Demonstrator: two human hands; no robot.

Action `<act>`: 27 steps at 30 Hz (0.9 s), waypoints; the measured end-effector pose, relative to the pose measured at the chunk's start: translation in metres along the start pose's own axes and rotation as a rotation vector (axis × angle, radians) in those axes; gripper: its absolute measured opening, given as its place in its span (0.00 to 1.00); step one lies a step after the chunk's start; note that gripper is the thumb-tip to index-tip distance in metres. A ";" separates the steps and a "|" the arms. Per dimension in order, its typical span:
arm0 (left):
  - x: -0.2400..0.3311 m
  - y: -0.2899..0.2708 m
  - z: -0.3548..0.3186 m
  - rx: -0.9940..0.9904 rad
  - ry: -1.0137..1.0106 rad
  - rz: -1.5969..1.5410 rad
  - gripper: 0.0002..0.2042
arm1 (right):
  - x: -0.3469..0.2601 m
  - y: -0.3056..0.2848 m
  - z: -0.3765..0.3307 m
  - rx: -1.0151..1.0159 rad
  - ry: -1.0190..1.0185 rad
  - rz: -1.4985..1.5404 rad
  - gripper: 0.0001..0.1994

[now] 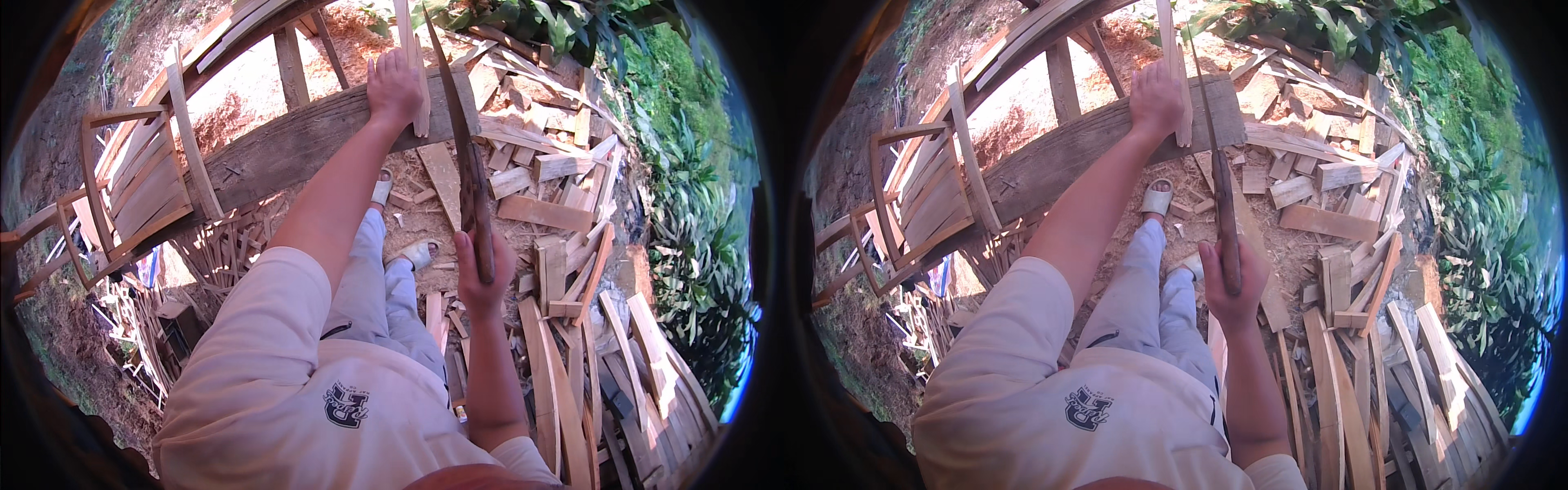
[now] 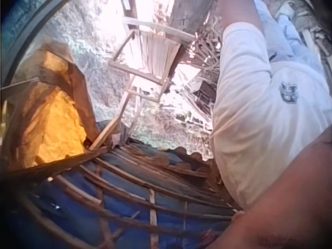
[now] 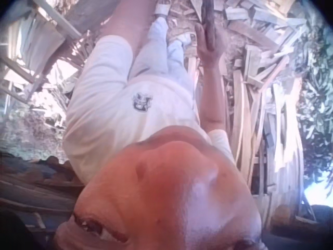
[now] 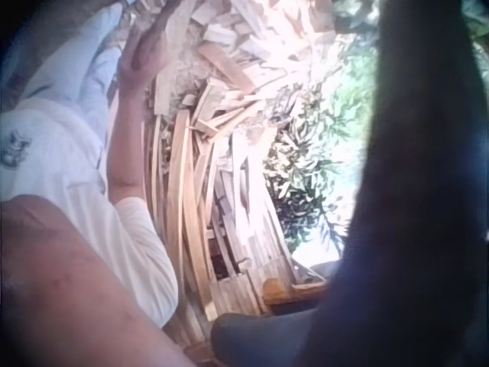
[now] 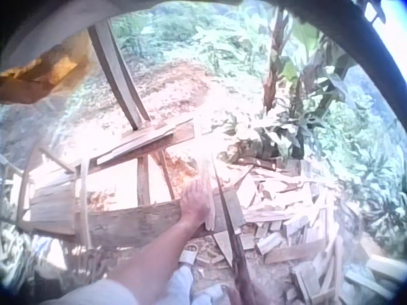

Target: The person uses a large knife to split a piece of wood into smaller strips. They hold the wood vertically against a wooden beam and repeatedly strike it with the knife to separate thin planks, which fall to the ground.

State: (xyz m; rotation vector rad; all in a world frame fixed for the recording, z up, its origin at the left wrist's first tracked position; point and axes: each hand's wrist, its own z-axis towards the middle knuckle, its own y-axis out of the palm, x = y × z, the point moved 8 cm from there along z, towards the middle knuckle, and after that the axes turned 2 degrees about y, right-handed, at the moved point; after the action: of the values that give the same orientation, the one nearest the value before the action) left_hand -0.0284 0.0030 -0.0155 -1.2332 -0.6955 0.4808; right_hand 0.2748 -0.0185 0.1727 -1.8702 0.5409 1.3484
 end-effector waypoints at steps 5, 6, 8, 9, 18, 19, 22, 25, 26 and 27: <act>0.003 -0.008 -0.002 -0.100 -0.085 -0.165 0.29 | 0.025 0.014 0.010 0.044 0.013 0.022 0.11; 0.004 -0.005 -0.001 -0.105 -0.080 -0.153 0.29 | 0.029 0.019 0.012 0.050 0.015 0.029 0.11; 0.001 -0.005 0.003 -0.104 -0.079 -0.120 0.28 | 0.040 0.029 0.014 0.035 0.025 0.034 0.11; 0.002 -0.008 0.001 -0.139 -0.102 -0.136 0.28 | 0.049 0.034 0.012 0.026 0.042 0.032 0.11; 0.001 -0.008 0.006 -0.162 -0.130 -0.143 0.17 | 0.047 0.035 0.001 0.021 -0.009 -0.007 0.11; 0.002 -0.007 0.006 -0.208 -0.131 -0.139 0.16 | 0.048 0.033 0.000 0.025 -0.011 -0.009 0.11; -0.005 -0.005 0.004 -0.148 -0.129 -0.157 0.14 | 0.049 0.036 -0.001 -0.007 -0.006 -0.003 0.10; -0.001 -0.004 0.004 -0.145 -0.094 -0.158 0.15 | 0.057 0.046 -0.006 -0.016 -0.021 0.004 0.08; 0.000 -0.003 0.004 -0.155 -0.094 -0.161 0.15 | 0.058 0.050 -0.007 -0.017 -0.042 -0.040 0.08; 0.000 -0.002 0.004 -0.164 -0.095 -0.163 0.15 | 0.059 0.055 -0.009 -0.019 -0.063 -0.084 0.08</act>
State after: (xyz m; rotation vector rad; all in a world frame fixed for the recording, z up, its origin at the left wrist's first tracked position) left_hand -0.0311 0.0055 -0.0127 -1.3006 -0.9240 0.3538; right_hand 0.2624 -0.0542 0.1008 -1.8386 0.4146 1.3560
